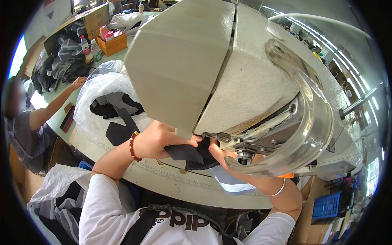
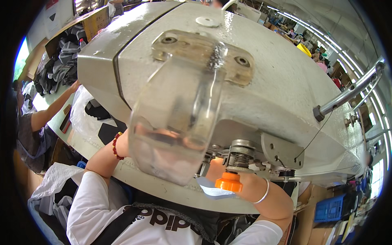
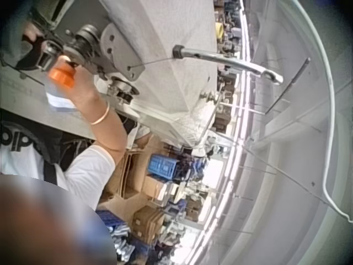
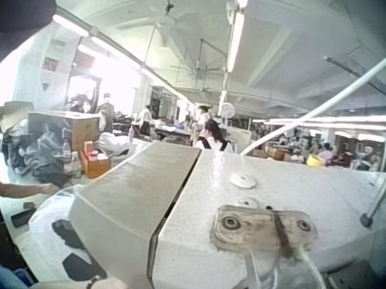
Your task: Stitch the upper component of a shoe using an industrial sewing machine.
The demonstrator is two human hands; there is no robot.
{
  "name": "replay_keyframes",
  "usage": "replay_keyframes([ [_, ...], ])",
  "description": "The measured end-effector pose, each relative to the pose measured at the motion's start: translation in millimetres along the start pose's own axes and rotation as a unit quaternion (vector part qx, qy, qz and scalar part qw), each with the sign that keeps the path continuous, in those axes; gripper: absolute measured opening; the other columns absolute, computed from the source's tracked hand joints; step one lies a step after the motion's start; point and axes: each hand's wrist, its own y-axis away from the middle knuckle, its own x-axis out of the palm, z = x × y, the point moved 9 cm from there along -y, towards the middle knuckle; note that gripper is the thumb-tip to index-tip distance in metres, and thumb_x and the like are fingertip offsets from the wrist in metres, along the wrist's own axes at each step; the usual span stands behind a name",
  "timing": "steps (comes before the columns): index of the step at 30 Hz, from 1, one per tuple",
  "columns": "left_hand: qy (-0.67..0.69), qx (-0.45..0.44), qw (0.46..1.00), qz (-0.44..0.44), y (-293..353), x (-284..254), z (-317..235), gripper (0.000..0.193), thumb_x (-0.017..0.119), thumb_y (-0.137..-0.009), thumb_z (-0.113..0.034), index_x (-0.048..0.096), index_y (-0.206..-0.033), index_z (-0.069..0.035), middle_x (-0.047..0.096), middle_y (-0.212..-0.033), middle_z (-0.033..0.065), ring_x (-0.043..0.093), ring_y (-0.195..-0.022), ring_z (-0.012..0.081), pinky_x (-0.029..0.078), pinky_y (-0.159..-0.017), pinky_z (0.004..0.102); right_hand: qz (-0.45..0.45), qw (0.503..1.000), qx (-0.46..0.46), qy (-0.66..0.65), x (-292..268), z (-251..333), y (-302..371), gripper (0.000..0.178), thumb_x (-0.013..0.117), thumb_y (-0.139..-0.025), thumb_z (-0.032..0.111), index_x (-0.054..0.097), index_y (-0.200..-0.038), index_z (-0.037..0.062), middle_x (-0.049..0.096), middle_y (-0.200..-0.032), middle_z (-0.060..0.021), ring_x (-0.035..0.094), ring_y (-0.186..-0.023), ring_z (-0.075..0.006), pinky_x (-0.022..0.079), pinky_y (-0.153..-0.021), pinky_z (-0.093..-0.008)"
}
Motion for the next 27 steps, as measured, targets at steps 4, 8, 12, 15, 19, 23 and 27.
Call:
replay_keyframes([
  [4,-0.039,0.027,0.999,-0.024,0.2,-0.7,-11.2,0.044,0.082,-0.064,-0.002,0.081,-0.108,-0.005,0.081,-0.113,0.0096,0.076,-0.102,0.0291,0.058,-0.093,0.0413,0.006,0.994,-0.077,0.083,11.2,28.0,4.2,0.047,0.055,-0.093,0.035,0.062,-0.128,0.005,0.06,-0.127,-0.0067,0.053,-0.131,-0.0221,0.04,-0.114,-0.0586],
  [8,-0.063,0.014,0.998,-0.012,5.0,2.0,-20.0,0.054,0.08,-0.056,0.0,0.078,-0.11,-0.005,0.079,-0.114,0.0125,0.077,-0.095,0.031,0.06,-0.083,0.0412,0.032,0.981,0.093,-0.165,20.8,13.9,13.8,0.058,0.062,-0.096,0.033,0.057,-0.148,0.0102,0.063,-0.138,-0.0066,0.054,-0.139,-0.0248,0.041,-0.119,-0.0538],
  [12,-0.053,0.056,0.995,-0.057,5.5,1.3,-26.9,0.057,0.079,-0.055,0.0,0.076,-0.111,-0.005,0.078,-0.115,0.0131,0.077,-0.095,0.0301,0.061,-0.077,0.0414,0.148,0.813,0.257,-0.502,18.0,1.5,30.6,0.06,0.078,-0.087,0.018,0.064,-0.145,0.0121,0.068,-0.136,-0.0052,0.063,-0.13,-0.027,0.048,-0.111,-0.0497],
  [15,-0.041,0.052,0.994,-0.087,8.6,4.3,-23.6,0.048,0.08,-0.062,-0.002,0.075,-0.109,-0.007,0.078,-0.113,0.0118,0.077,-0.099,0.0304,0.062,-0.077,0.0407,0.106,0.645,0.444,-0.613,-6.7,-19.4,45.4,0.045,0.08,-0.086,0.019,0.073,-0.13,0.0118,0.069,-0.128,-0.007,0.065,-0.12,-0.0281,0.049,-0.105,-0.0512],
  [19,0.003,-0.003,0.992,-0.128,13.5,4.7,-11.3,0.04,0.077,-0.069,-0.001,0.076,-0.108,-0.008,0.079,-0.11,0.0105,0.077,-0.095,0.0298,0.062,-0.076,0.0391,-0.042,0.725,0.402,-0.558,-56.9,-13.9,25.1,0.023,0.072,-0.09,0.018,0.076,-0.111,0.0091,0.067,-0.119,-0.0102,0.064,-0.113,-0.029,0.048,-0.102,-0.0601],
  [23,0.006,-0.031,0.991,-0.127,16.7,7.2,-7.9,0.038,0.077,-0.071,-0.002,0.077,-0.108,-0.009,0.079,-0.109,0.0121,0.077,-0.093,0.0297,0.061,-0.075,0.0376,0.068,0.753,0.353,-0.551,-32.5,39.4,28.2,0.023,0.069,-0.087,0.01,0.076,-0.108,0.0047,0.066,-0.12,-0.013,0.06,-0.118,-0.0325,0.041,-0.11,-0.0676],
  [27,-0.014,-0.016,0.993,-0.118,17.0,16.5,-11.0,0.036,0.077,-0.07,-0.003,0.075,-0.105,-0.009,0.079,-0.107,0.0126,0.076,-0.098,0.0295,0.061,-0.077,0.04,0.149,0.657,0.422,-0.607,16.6,69.6,46.9,0.029,0.064,-0.088,0.004,0.075,-0.115,0.0011,0.066,-0.128,-0.0188,0.054,-0.13,-0.0404,0.035,-0.115,-0.0723],
])
